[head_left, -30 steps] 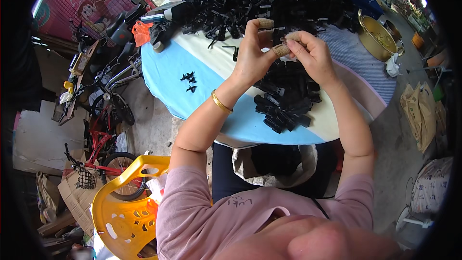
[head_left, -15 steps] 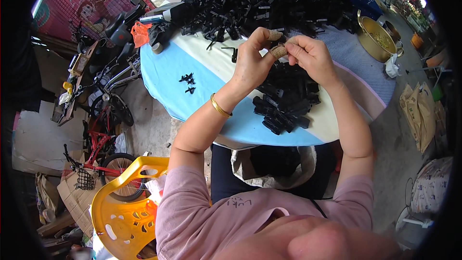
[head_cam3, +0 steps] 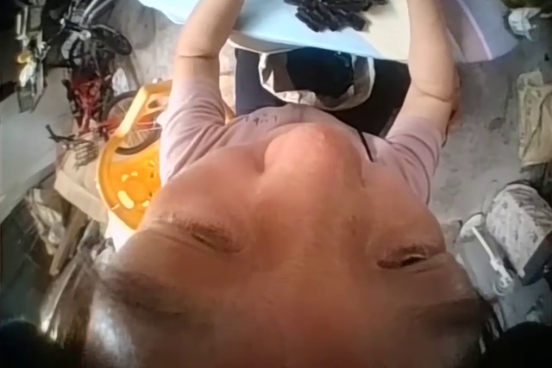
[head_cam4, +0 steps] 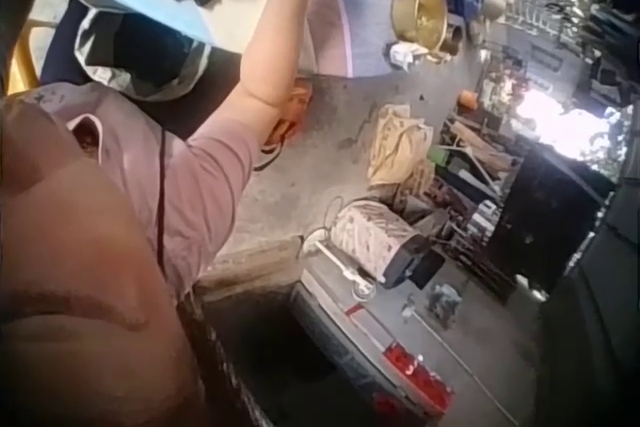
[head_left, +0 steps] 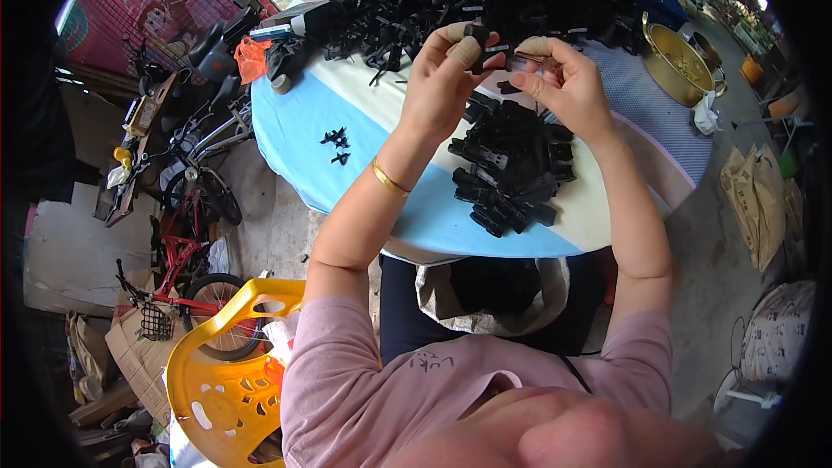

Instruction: Manually assembling small black plastic components at a workstation.

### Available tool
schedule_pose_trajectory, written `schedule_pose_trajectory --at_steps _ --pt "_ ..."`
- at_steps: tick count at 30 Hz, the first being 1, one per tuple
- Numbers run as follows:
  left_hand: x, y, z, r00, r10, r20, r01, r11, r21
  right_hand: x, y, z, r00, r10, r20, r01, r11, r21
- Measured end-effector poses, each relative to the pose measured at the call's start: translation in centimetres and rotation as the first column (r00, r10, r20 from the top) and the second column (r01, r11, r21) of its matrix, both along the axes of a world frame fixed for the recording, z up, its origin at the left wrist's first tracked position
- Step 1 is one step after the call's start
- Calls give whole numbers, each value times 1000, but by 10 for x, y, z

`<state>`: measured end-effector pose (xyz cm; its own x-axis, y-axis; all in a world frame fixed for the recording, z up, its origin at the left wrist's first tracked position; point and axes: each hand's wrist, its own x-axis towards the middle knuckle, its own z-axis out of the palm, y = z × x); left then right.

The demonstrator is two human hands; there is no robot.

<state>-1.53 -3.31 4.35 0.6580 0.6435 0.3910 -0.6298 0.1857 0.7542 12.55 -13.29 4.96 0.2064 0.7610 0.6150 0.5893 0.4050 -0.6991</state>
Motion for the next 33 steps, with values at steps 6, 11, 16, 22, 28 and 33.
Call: schedule_pose_trajectory --at_steps 6,11,16,22,28,33 --pt "0 1 -7 973 -231 -7 223 946 -234 -4 -1 -2 993 118 -25 -115 989 94" --pt "-5 -3 -2 925 -82 -372 161 969 187 -8 -4 -2 987 110 -120 -94 987 133" --pt "-2 -15 -7 978 -31 -207 127 874 468 -4 2 -5 987 29 -160 -38 998 -58" --pt "1 -10 -8 965 23 -261 67 941 331 -3 -2 3 921 129 -368 -202 965 -168" --pt "-3 -11 -5 952 162 -259 -52 922 384 -6 -2 2 943 130 -307 -210 947 -244" --pt "-3 -10 -10 947 221 -231 -93 882 462 -11 -4 0 958 104 -266 -170 956 -239"
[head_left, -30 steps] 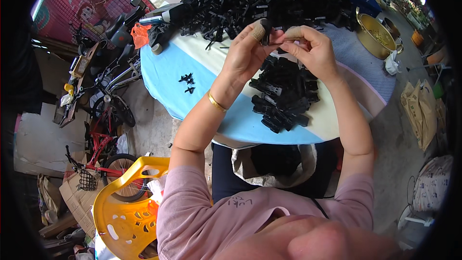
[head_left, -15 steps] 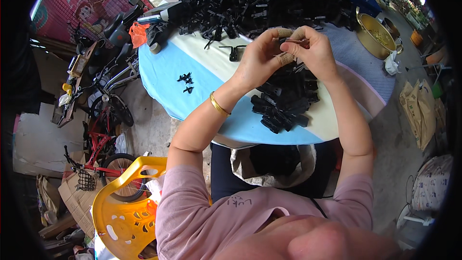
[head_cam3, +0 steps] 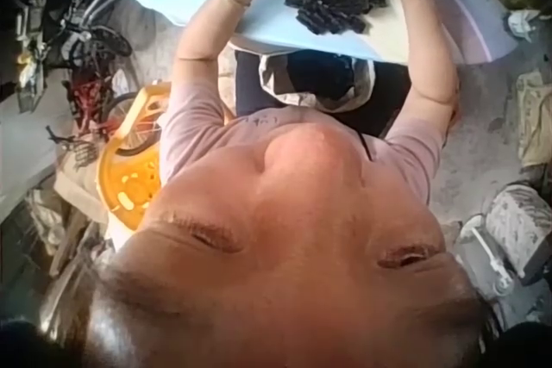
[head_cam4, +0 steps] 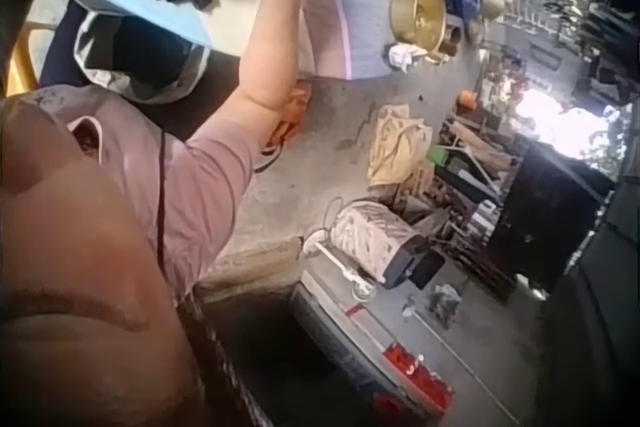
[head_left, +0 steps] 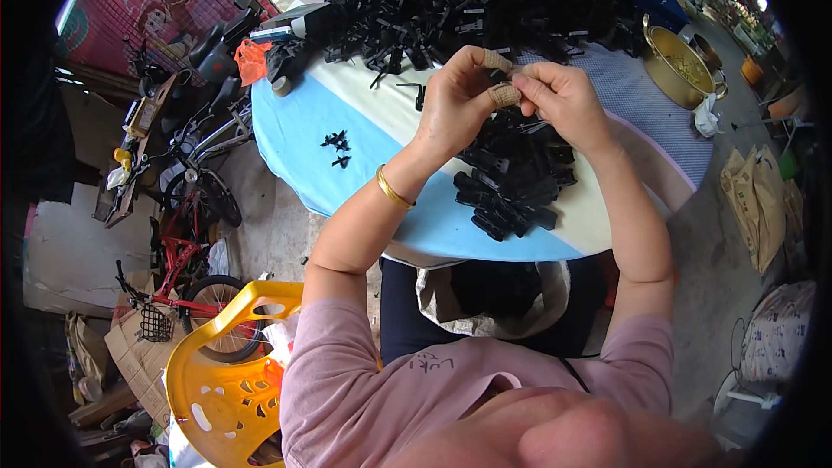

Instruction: Manually assembling small black plastic components at a workstation.

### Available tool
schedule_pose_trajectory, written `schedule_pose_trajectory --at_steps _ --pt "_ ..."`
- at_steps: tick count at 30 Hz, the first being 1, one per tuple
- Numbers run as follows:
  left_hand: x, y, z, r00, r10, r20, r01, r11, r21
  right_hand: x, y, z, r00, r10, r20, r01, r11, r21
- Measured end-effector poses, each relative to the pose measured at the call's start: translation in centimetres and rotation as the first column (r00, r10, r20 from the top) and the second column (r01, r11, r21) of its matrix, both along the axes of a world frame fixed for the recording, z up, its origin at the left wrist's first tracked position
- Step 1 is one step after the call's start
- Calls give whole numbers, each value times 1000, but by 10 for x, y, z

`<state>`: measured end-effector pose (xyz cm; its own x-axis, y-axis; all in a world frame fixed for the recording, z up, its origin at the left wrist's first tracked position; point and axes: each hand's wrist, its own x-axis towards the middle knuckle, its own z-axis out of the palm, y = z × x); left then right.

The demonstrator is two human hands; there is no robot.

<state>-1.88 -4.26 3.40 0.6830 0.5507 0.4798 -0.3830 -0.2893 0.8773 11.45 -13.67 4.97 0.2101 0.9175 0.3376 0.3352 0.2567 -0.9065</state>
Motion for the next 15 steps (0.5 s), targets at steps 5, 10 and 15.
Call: schedule_pose_trajectory --at_steps 5,10,15 --pt "-2 -10 0 992 119 42 -124 981 150 -6 -5 5 1000 3 -26 -3 1000 -1" --pt "-1 -6 7 978 209 -2 -198 930 311 14 2 2 996 -23 82 18 998 59" --pt "-7 7 13 996 -62 -59 63 998 11 23 4 4 852 -181 491 240 969 -60"
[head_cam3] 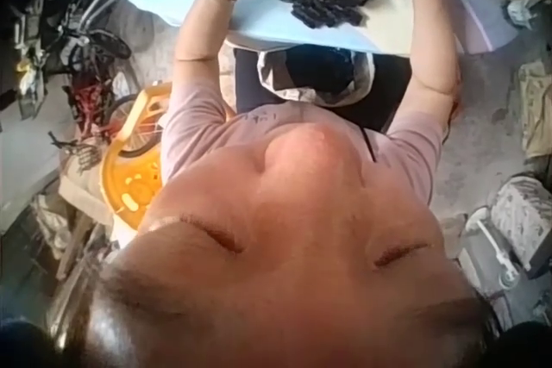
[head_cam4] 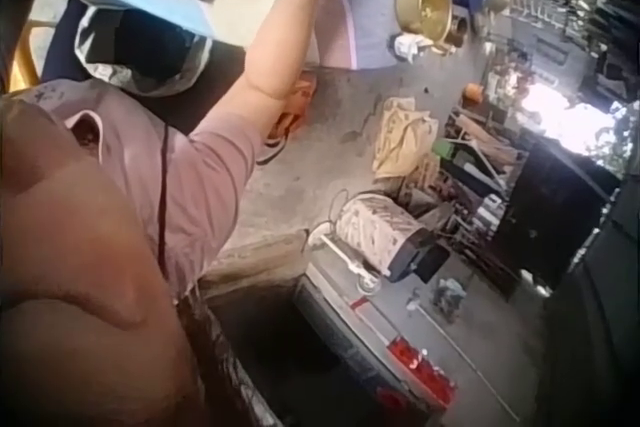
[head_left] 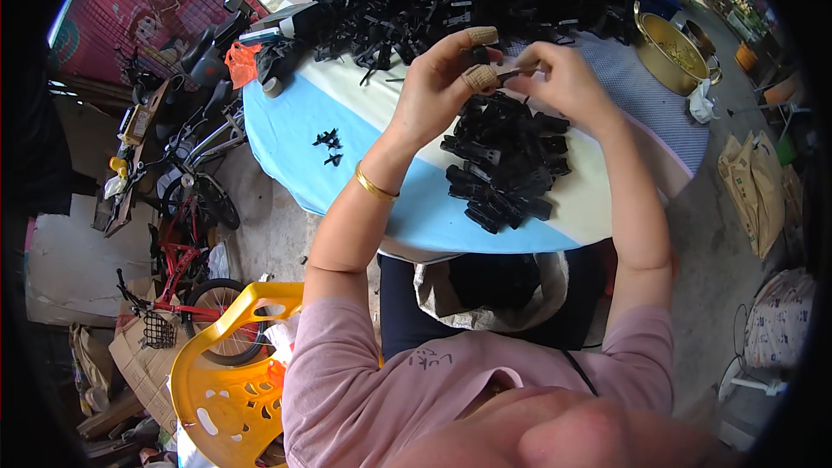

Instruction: Manually assembling small black plastic components at a workstation.

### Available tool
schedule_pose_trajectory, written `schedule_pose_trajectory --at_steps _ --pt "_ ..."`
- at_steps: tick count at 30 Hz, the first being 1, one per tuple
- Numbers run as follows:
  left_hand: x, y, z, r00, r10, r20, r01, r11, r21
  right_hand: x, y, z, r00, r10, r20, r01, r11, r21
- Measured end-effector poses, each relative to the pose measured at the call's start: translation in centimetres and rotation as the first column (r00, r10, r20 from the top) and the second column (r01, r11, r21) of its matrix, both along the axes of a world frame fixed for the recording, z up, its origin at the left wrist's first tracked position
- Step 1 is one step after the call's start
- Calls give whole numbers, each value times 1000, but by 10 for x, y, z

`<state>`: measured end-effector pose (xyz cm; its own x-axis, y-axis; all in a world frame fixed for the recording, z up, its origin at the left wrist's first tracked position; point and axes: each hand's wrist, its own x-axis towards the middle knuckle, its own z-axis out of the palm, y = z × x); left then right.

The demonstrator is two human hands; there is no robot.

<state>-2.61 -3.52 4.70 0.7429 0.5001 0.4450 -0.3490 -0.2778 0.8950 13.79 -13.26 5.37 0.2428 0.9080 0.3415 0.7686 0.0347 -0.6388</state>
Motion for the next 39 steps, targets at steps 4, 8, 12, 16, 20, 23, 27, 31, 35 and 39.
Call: schedule_pose_trajectory --at_steps 4,8,12,16,20,23,27,31,35,39 --pt "-1 -1 1 980 -197 4 195 970 -145 2 11 -24 986 128 111 -104 975 -197" --pt "-2 2 -2 965 -261 18 258 939 -229 2 10 -20 988 11 155 23 977 -214" --pt "-3 -1 1 960 -279 18 276 932 -234 10 13 -21 994 -102 40 103 994 -33" --pt "-4 1 2 967 -253 18 246 923 -295 6 11 -16 993 -117 0 115 978 175" --pt "-3 2 -2 979 -195 56 202 953 -225 -1 11 -14 997 -51 -52 63 962 264" --pt "-4 0 0 980 -182 79 196 954 -226 4 14 -21 988 8 -154 48 934 353" --pt "-3 1 -6 964 -249 95 256 964 -72 1 14 -17 902 145 -406 32 916 400" --pt "-5 -10 -3 935 -171 -311 224 964 144 -3 7 -10 679 222 -700 11 950 312" --pt "-5 0 -5 972 166 -167 -65 871 486 -11 7 -11 605 260 -752 -23 951 310" --pt "6 -5 -11 998 54 25 -56 994 89 -25 7 -17 716 260 -648 -44 943 330"
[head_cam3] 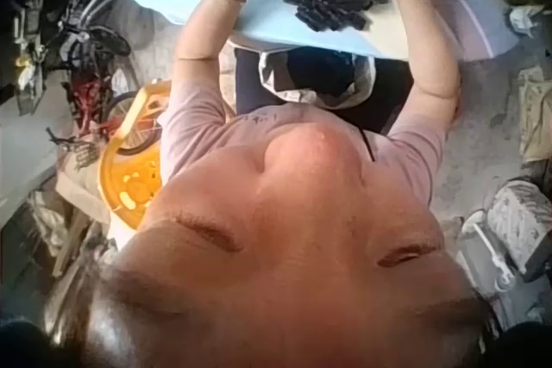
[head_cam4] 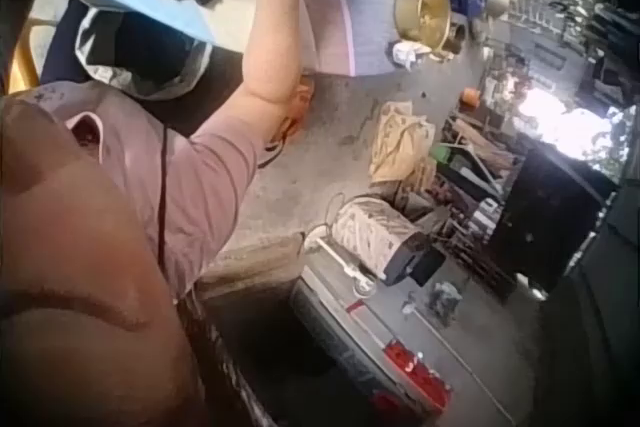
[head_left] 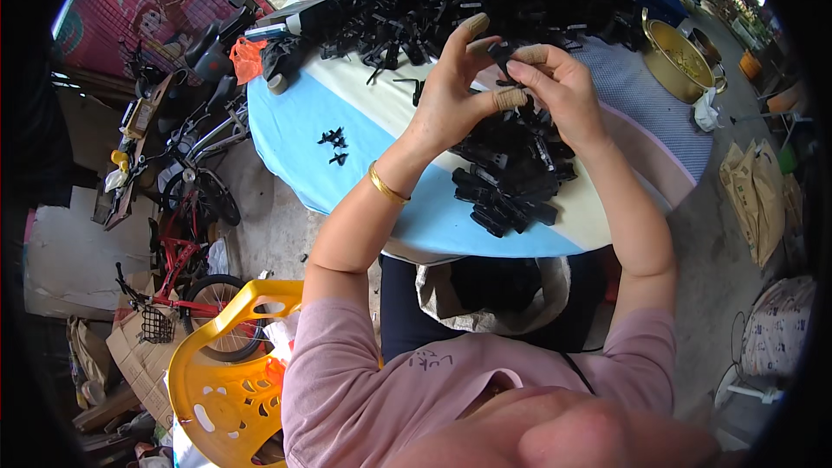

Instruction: Manually assembling small black plastic components at a workstation.

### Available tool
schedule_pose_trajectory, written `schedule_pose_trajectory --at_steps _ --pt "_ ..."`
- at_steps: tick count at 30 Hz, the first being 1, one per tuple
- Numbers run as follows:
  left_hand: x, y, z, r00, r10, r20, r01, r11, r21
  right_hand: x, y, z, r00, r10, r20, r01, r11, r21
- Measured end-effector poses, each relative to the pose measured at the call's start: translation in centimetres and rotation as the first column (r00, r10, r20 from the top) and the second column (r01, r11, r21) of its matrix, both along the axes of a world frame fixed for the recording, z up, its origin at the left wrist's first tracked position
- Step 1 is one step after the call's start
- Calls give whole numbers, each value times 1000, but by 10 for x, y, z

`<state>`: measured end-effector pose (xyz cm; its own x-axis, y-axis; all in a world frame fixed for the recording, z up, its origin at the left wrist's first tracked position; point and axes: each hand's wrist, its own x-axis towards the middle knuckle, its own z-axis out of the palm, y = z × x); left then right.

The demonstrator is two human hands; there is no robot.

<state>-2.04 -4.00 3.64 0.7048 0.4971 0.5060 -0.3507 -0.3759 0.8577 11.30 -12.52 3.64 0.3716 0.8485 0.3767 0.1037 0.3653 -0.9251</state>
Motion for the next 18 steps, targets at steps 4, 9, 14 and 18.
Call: schedule_pose_trajectory --at_steps 4,9,14,18 --pt "0 0 4 979 -152 132 175 968 -180 -5 -2 0 993 -4 118 -2 999 45" --pt "9 -4 -6 969 -96 229 129 983 -134 -9 4 -8 872 -288 395 162 933 322" --pt "9 -10 -3 944 26 328 -14 999 -39 2 -5 2 892 -317 322 279 947 160" --pt "5 -4 -5 973 -33 228 56 994 -96 -6 -6 5 993 -47 113 33 992 125"
